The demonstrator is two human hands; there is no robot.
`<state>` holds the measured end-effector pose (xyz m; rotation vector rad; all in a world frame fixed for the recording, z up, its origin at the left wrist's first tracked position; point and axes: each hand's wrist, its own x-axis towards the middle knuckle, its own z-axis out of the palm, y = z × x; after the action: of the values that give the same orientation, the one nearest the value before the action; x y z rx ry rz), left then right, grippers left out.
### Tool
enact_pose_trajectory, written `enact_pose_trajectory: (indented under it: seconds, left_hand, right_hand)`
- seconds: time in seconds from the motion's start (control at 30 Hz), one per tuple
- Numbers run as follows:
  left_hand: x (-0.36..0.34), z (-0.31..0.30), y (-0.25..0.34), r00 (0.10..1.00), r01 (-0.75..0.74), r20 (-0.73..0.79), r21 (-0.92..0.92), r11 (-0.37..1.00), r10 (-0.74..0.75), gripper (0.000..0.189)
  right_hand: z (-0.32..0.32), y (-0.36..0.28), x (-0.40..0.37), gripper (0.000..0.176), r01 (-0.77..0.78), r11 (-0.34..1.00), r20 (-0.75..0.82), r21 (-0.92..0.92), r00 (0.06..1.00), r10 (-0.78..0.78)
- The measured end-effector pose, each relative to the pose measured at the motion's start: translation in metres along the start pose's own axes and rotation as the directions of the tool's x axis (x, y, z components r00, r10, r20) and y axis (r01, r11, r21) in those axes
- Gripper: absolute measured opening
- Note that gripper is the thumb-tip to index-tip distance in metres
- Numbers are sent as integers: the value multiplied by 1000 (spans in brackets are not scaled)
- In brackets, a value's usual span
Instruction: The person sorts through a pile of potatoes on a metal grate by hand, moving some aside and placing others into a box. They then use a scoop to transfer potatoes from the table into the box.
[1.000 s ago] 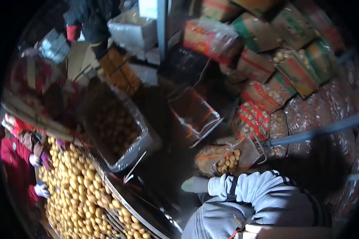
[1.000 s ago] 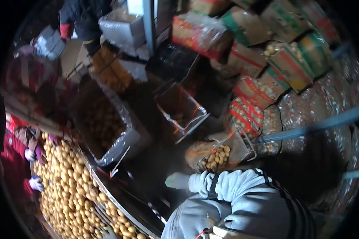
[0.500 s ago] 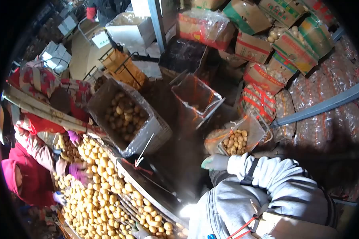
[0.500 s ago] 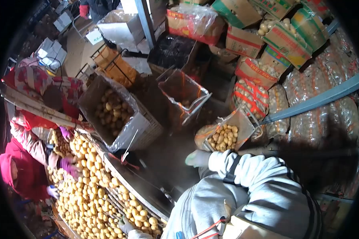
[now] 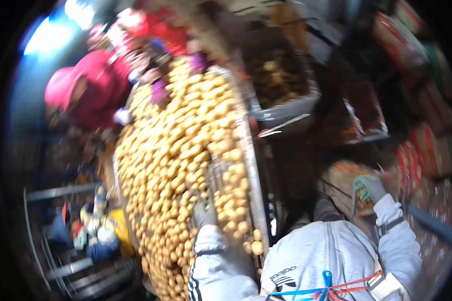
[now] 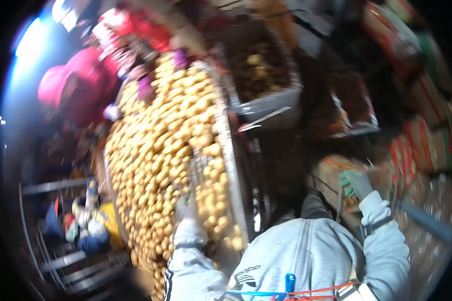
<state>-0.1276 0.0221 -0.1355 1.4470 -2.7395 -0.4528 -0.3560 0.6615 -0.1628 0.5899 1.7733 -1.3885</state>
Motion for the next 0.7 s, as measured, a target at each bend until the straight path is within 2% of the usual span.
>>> enact_pose_trajectory:
  seconds: [0.07,0.13,0.17,0.23,0.27,0.3,0.33,0.4,0.5,0.57,0.6,0.67,0.7]
  left_hand:
    - [-9,4,-16,998,-66,-32,-138,988,62,38]
    - [-22,-11,4,1000,9,27,-270,963,-2,38]
    - [-28,-5,0,1000,-7,18,-361,932,14,41]
    - [-39,15,-21,999,-37,-7,-407,913,37,48]
    - [-42,15,-21,999,-49,-10,-333,942,48,53]
    - [-42,49,-35,988,-91,-141,-267,959,54,56]
    - [-46,26,-21,998,-48,-59,-349,936,30,59]
    - [-53,24,-17,997,-9,-80,-313,950,-17,61]
    - [-70,0,-23,966,31,-235,-316,948,-110,60]
    - [-77,1,-35,946,144,-245,-272,951,-213,62]
    - [-81,3,-31,938,270,-150,-245,931,-311,64]
    - [-83,21,-22,922,279,-231,-162,947,-311,64]
    - [-85,19,-15,916,288,-230,-194,938,-329,63]
  right_hand:
    - [59,-63,-3,27,97,993,170,-66,982,-85]
    - [115,-115,-19,27,192,974,306,-121,940,-147]
    - [147,-137,-23,26,248,957,387,-149,905,-174]
    - [210,-168,-30,26,323,929,548,-181,817,-178]
    - [245,-182,-42,27,321,921,548,-219,822,-156]
    - [275,-189,-44,27,351,899,598,-261,790,-135]
    - [302,-192,-43,27,383,874,641,-299,759,-114]
    - [348,-187,-38,30,466,824,739,-322,667,-89]
    - [400,-177,-40,33,589,725,828,-358,559,-46]
    - [425,-164,-34,33,579,696,838,-424,543,58]
    - [434,-159,-27,33,575,678,837,-457,536,110]
    - [450,-143,-3,34,616,660,874,-429,469,131]
    - [457,-143,-6,34,619,644,877,-449,445,183]
